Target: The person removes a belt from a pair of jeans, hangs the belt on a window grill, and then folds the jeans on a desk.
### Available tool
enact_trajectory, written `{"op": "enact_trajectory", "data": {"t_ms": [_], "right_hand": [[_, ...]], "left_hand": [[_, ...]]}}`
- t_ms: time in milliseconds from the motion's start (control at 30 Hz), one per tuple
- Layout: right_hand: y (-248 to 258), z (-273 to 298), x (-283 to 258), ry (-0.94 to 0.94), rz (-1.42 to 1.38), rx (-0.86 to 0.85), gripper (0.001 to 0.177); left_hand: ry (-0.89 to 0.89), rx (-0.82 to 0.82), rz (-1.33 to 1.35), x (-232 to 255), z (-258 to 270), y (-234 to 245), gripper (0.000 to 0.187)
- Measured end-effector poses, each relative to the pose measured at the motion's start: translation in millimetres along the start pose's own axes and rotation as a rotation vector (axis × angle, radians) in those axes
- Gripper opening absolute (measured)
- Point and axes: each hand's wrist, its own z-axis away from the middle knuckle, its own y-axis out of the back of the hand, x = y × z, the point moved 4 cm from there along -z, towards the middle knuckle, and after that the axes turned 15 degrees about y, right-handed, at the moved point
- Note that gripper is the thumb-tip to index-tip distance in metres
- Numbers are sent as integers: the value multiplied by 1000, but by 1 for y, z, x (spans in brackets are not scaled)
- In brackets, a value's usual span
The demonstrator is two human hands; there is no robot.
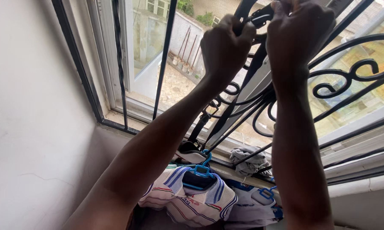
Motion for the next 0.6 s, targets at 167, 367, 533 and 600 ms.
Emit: {"op": "enact_trajectory", "data": {"t_ms": [167, 367, 533, 600], "right_hand": [[6, 23, 3, -56, -114, 70, 13], [-21, 35, 13, -107, -90, 187, 18], [-26, 36, 6, -149, -178, 335, 9], [-28, 39, 4, -190, -390, 381, 6]], "left_hand": [[-66, -55, 7, 6, 4, 12, 21], [55, -126, -8, -6, 5, 26, 23], [-322, 86, -42, 10, -12, 3, 20], [-487, 150, -10, 21, -20, -1, 20]]}}
